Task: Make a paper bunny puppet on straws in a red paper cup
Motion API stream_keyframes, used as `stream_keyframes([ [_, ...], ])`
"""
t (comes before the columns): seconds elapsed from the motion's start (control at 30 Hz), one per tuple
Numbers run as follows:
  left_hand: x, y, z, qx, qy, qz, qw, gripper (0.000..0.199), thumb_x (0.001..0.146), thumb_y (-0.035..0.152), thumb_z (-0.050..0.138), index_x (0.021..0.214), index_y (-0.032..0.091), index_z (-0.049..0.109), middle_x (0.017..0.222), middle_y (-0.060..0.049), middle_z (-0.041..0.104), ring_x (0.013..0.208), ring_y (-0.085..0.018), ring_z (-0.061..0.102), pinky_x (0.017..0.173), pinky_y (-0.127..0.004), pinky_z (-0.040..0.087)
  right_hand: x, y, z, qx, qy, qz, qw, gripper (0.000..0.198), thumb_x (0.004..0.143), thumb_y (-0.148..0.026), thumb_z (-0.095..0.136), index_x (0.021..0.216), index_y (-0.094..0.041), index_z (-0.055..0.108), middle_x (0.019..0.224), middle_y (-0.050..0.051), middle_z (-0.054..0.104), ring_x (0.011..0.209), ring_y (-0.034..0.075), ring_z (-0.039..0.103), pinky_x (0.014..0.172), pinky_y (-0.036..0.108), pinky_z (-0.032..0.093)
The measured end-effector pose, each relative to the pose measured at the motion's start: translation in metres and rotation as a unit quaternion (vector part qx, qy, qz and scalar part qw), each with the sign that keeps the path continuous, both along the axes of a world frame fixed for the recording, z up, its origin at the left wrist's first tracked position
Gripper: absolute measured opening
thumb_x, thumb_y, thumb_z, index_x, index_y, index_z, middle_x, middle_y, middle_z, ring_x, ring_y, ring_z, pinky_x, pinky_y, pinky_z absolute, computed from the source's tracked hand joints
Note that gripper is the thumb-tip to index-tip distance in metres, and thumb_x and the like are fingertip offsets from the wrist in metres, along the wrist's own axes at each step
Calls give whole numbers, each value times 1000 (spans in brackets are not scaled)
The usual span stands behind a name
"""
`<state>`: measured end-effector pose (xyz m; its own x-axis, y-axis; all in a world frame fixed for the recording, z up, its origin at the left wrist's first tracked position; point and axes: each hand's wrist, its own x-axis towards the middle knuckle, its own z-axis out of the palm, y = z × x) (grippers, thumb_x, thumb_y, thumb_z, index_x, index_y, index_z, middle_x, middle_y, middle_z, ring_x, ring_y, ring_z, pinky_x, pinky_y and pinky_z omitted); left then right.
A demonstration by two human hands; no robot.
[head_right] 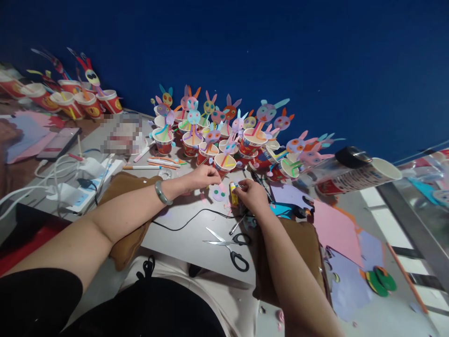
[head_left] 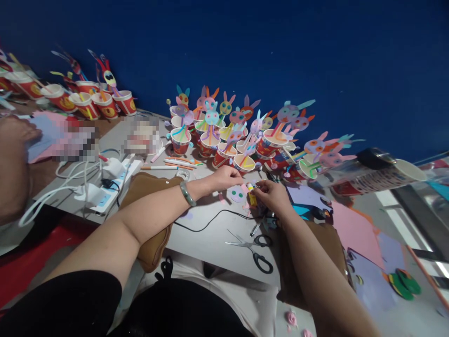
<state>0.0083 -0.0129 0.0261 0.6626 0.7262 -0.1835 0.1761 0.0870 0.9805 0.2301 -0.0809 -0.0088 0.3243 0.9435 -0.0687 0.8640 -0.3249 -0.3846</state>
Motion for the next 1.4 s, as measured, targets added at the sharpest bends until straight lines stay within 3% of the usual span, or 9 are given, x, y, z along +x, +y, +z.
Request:
stream_keyframes([
  [0.17,1,1,-1,-5,-6,-5,1000,13,72,26,64,67,16,58,59,4,48,55,-9,43,51,-24,33,5,14,3,-28,38,12,999,37,80,-27,63,110,-12,77,72,5,74,60,16,63,58,26,44],
  [0.47,1,1,1,13,-5,-9,1000,15,73,25,64,63,16,58,59,5,48,57,-9,43,54,-24,32,9,32,4,-50,35,37,997,21,76,-21,63,87,-15,79,67,3,70,62,15,59,60,25,42],
  [0.77,1,2,-1,26,-4,-12,1000,17,73,28,65,64,15,59,59,4,49,57,-8,41,53,-22,31,17,36,-6,-31,50,45,997,9,74,-23,61,66,-18,64,60,2,65,60,15,55,58,26,38],
  [1.0,-1,0,1,-5,-8,-16,1000,14,73,27,65,69,15,60,61,4,50,56,-8,46,52,-22,37,28,24,-1,6,72,20,997,21,82,-39,53,69,-22,53,56,-2,52,54,13,43,56,27,35],
  [1.17,-1,0,1,-10,-2,-14,1000,15,74,28,67,71,15,62,60,5,49,56,-8,47,52,-22,40,33,8,13,46,94,8,994,26,76,-45,58,66,-23,51,54,-3,49,52,13,40,52,27,32],
  [1.4,0,2,-3,16,13,-27,999,14,77,26,65,70,15,60,62,4,50,55,-8,46,49,-20,36,21,-35,30,-19,129,123,984,28,78,-47,63,69,-21,66,58,0,62,54,15,51,54,27,38],
])
